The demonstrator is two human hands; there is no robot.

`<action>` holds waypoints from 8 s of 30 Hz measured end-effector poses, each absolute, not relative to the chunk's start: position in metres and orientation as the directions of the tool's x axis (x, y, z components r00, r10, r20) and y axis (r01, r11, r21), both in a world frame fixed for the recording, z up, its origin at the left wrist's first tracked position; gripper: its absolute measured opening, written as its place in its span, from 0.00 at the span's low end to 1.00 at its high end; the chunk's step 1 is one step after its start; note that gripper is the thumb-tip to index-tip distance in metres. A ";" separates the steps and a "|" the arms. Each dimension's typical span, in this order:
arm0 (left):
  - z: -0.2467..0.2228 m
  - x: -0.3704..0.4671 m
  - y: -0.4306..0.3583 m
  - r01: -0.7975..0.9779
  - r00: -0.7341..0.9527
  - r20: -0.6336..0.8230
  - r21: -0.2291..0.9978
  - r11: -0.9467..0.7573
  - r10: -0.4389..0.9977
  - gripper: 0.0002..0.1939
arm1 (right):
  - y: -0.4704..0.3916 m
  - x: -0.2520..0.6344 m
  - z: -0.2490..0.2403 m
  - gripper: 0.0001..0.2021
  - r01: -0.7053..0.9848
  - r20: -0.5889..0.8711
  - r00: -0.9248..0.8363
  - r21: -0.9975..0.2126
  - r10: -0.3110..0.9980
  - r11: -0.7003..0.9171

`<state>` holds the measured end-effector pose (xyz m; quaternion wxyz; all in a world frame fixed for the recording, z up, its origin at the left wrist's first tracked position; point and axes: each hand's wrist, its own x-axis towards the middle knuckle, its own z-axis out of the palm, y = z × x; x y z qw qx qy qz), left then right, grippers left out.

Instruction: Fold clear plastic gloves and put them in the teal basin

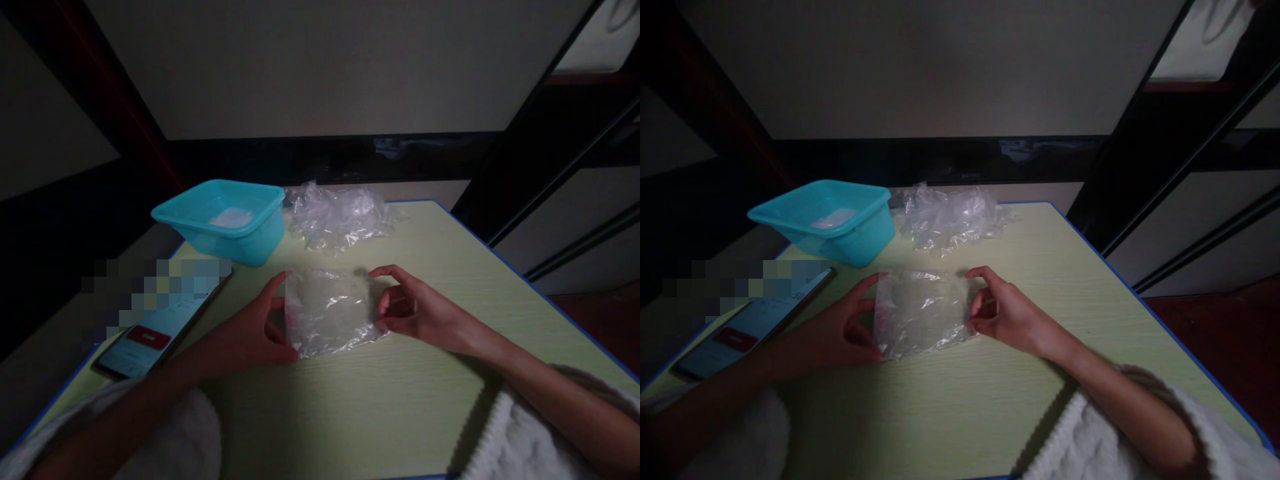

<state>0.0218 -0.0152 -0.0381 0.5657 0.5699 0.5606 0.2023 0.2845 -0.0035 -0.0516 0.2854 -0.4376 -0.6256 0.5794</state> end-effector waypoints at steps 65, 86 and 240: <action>-0.057 0.035 -0.036 0.648 0.597 0.336 0.334 -0.685 0.729 0.27 | -0.022 0.274 -0.040 0.21 0.566 0.259 -0.734 -0.277 0.628 0.776; -0.063 0.043 -0.042 0.619 0.782 -0.066 0.203 -0.759 0.620 0.43 | -0.028 0.270 -0.057 0.47 0.597 -0.066 -0.791 -0.300 0.608 0.744; -0.036 0.029 0.006 0.356 0.206 -0.369 0.891 0.282 0.906 0.18 | 0.025 0.294 -0.050 0.15 0.205 -0.176 -0.381 -0.973 0.908 -0.103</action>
